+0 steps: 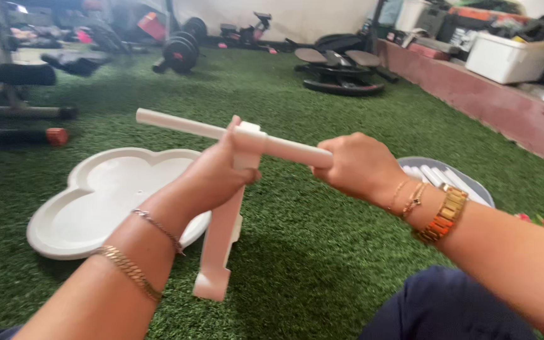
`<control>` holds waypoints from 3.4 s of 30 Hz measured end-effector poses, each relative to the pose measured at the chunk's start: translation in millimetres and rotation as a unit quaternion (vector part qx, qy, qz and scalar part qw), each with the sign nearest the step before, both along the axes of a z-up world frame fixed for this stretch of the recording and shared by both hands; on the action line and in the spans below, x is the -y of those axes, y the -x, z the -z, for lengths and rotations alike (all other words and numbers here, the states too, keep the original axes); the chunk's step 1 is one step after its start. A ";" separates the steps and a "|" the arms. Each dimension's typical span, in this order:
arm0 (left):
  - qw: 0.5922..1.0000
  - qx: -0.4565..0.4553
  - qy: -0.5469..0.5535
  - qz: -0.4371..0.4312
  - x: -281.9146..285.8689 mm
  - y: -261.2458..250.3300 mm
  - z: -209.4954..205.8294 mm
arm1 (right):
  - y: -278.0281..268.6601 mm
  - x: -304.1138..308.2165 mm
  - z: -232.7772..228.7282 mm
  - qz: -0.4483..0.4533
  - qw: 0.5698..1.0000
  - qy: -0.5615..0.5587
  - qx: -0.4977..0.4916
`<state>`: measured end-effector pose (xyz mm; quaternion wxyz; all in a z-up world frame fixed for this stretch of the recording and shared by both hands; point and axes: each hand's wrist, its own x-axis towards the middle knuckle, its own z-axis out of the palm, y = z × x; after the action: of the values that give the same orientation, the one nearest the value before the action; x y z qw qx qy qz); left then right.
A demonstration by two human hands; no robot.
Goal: The person disassembles a small white plastic stool by removing its legs and then reassembles it by inserting the legs back into the seat. The person handles the stool parts and legs by hand on an artificial turf floor.
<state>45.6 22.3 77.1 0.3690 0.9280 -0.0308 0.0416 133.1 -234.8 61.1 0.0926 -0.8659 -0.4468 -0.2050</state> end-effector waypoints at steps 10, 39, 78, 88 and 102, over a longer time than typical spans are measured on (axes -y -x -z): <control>1.000 0.022 -0.005 0.005 -3.1 -8.7 -3.2 | -9.1 -5.7 -54.9 0.092 0.802 0.079 -0.585; 0.996 0.062 -0.011 -0.057 5.6 -37.7 8.9 | -66.1 -17.7 -60.1 0.110 0.907 0.106 -0.392; 0.953 0.048 0.197 -0.224 5.8 -106.6 62.7 | -285.7 320.1 302.1 0.614 0.705 -0.035 -0.354; 0.940 -0.047 0.286 -0.182 6.6 -91.9 56.6 | -156.7 284.5 157.0 0.345 0.561 -0.354 -0.663; 0.911 -0.043 0.380 -0.157 -5.8 -62.1 44.8 | 10.9 141.3 53.1 0.033 0.625 -0.438 -0.645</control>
<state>107.7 28.1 32.2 0.6832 0.7116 0.1493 0.0672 122.1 -376.1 8.0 0.7184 -0.6479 -0.1012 0.2322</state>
